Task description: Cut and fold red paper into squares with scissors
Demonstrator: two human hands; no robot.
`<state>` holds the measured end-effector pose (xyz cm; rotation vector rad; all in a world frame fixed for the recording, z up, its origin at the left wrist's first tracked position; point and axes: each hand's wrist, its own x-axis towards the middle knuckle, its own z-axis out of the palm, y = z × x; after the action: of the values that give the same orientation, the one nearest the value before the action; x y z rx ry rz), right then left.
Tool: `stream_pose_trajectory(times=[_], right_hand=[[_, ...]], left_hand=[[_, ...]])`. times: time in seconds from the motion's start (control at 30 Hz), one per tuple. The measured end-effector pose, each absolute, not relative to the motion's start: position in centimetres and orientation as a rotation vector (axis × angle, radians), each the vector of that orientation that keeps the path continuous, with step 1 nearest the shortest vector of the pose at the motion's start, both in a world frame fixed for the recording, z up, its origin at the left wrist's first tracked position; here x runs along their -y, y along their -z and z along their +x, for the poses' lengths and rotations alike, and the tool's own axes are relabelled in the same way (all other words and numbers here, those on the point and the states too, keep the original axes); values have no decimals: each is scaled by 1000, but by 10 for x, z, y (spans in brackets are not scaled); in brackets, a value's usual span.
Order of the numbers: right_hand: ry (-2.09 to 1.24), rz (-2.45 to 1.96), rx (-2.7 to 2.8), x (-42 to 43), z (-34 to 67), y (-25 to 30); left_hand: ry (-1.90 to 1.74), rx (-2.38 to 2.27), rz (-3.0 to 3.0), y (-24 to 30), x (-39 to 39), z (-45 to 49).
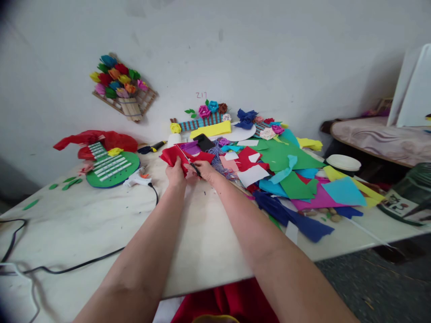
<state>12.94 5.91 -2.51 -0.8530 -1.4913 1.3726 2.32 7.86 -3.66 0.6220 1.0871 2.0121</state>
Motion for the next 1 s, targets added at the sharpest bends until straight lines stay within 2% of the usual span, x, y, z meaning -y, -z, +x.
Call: stream_pose_trajectory(times=[0.63, 1.0], right_hand=[[-1309, -845, 1556, -70, 127, 33], [-1418, -856, 1512, -56, 134, 21]], left_hand=[[-1996, -1115, 564, 34, -77, 22], [-1989, -1030, 623, 32, -72, 26]])
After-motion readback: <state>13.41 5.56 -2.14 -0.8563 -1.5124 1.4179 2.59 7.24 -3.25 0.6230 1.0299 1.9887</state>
